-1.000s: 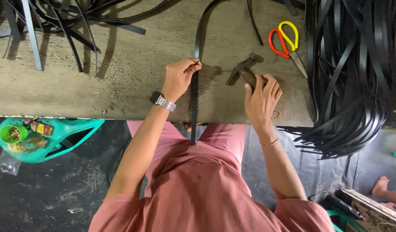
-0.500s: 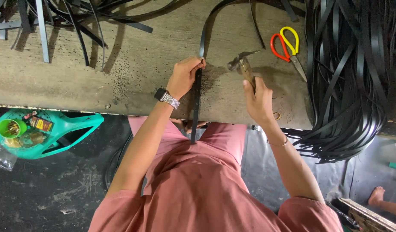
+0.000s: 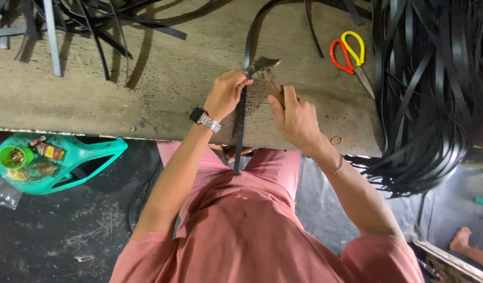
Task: Hammering a long black leather strip on a workbench to flatten or prepare it for assembly.
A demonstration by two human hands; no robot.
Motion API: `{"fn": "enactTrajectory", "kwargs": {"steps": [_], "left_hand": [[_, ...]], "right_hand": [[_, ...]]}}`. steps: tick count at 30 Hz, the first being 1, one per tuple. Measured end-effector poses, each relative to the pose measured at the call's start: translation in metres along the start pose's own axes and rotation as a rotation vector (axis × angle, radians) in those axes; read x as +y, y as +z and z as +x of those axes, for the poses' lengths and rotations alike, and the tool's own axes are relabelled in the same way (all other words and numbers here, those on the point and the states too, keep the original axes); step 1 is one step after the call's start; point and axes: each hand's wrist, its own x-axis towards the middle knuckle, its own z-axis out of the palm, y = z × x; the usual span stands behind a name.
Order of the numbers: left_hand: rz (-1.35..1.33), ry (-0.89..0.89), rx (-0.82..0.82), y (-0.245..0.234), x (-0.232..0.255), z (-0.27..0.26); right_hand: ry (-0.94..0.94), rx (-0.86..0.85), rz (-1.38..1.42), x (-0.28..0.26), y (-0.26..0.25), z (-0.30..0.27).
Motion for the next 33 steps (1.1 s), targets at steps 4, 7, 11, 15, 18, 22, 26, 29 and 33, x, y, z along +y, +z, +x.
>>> {"fn": "enactTrajectory", "kwargs": {"steps": [4, 7, 11, 15, 18, 22, 26, 29, 33], "left_hand": [[-0.041, -0.073, -0.072, -0.005, 0.007, 0.001], [-0.071, -0.118, -0.106, -0.011, 0.015, 0.001], [-0.009, -0.076, -0.109, -0.012, 0.023, 0.010], [0.062, -0.057, -0.128, -0.014, 0.030, 0.013], [0.040, -0.057, -0.122, -0.010, 0.026, 0.016], [0.158, -0.042, -0.160, -0.009, 0.012, 0.005], [0.037, -0.087, -0.157, -0.011, 0.025, 0.011], [-0.098, -0.149, -0.171, -0.027, 0.050, 0.019], [-0.223, -0.207, -0.101, -0.022, 0.032, 0.015]], "right_hand": [[-0.033, 0.030, 0.010, 0.002, 0.000, -0.002], [-0.041, 0.040, 0.046, 0.003, 0.004, -0.001], [-0.236, 0.216, -0.076, 0.012, -0.027, 0.002], [-0.281, 0.220, -0.118, 0.019, -0.029, -0.007], [-0.147, 0.126, 0.097, 0.021, -0.006, -0.011], [-0.018, 0.044, 0.313, 0.022, -0.002, -0.012], [0.104, 0.186, 0.314, 0.047, -0.017, -0.022], [0.136, 0.300, 0.126, 0.063, -0.014, -0.021], [0.162, 0.331, -0.252, 0.069, 0.003, -0.014]]}}
